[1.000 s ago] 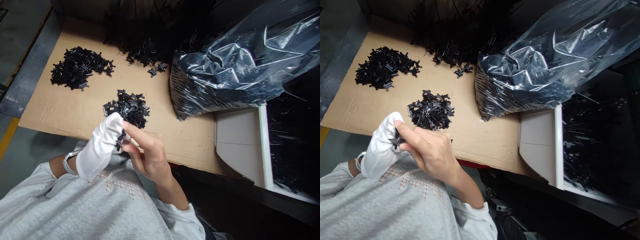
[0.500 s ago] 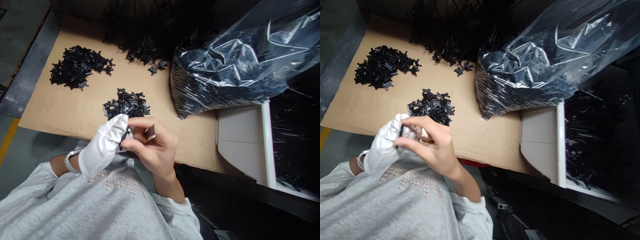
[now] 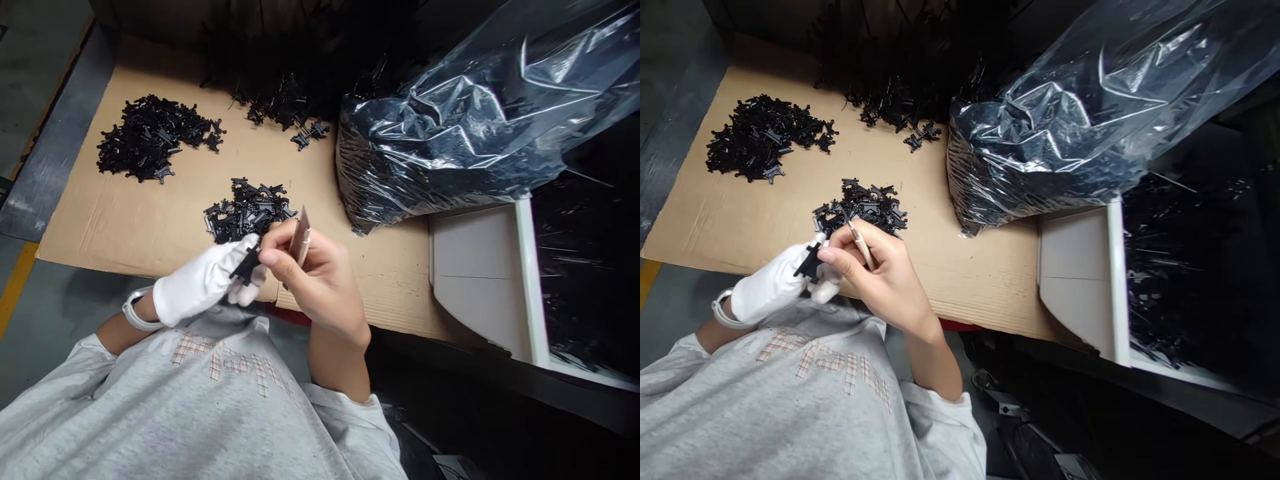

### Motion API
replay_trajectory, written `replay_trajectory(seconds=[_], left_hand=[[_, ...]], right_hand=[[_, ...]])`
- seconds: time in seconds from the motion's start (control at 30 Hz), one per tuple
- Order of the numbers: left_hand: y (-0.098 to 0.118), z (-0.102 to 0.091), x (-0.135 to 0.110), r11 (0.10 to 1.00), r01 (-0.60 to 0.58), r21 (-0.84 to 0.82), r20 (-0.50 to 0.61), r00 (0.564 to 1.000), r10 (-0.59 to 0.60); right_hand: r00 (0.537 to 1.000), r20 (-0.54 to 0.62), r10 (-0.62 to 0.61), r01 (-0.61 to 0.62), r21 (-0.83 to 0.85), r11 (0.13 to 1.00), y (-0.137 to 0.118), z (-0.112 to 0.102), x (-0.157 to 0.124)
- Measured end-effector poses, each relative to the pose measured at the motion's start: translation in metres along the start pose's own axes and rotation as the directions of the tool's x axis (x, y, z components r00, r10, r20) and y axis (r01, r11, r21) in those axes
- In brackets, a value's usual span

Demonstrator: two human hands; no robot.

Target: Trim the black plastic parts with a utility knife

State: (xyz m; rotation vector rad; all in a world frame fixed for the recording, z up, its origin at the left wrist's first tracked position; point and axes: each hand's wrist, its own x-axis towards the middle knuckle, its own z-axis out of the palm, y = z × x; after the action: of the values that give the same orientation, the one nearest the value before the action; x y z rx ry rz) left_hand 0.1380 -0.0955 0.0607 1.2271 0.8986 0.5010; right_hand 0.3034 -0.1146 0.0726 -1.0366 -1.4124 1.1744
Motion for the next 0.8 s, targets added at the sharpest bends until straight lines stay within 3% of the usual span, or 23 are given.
replay_trajectory(seconds=[0.13, 0.23, 0.37, 0.43, 0.63, 0.8], left_hand=[[-0.001, -0.016, -0.004, 0.992, -0.127, 0.011, -0.043, 0.991, 0.127], [0.004, -0.019, -0.011, 0.999, -0.050, -0.009, -0.049, 0.998, 0.049], [0.013, -0.012, -0.015, 0.996, -0.005, -0.085, -0.095, 0.995, -0.004], [0.016, -0.010, -0.016, 0.992, -0.007, -0.129, -0.128, 0.992, -0.010], [0.024, -0.005, -0.018, 0.977, 0.025, -0.211, -0.135, 0.989, -0.055], [0.023, -0.006, -0.022, 0.976, 0.013, -0.216, -0.116, 0.992, -0.039]], right_hand=[[0.999, 0.007, 0.035, -0.035, -0.077, 0.996, -0.003, -0.005, 0.001], [0.997, 0.033, 0.065, -0.061, -0.111, 0.992, 0.000, -0.003, -0.001], [0.992, -0.091, -0.083, 0.077, -0.067, 0.995, 0.013, -0.001, -0.011], [0.977, -0.127, -0.173, 0.155, -0.136, 0.978, 0.020, -0.001, -0.018], [0.916, 0.031, -0.400, 0.380, -0.385, 0.841, 0.025, 0.001, -0.028], [0.896, 0.049, -0.442, 0.419, -0.425, 0.802, 0.024, 0.003, -0.028]])
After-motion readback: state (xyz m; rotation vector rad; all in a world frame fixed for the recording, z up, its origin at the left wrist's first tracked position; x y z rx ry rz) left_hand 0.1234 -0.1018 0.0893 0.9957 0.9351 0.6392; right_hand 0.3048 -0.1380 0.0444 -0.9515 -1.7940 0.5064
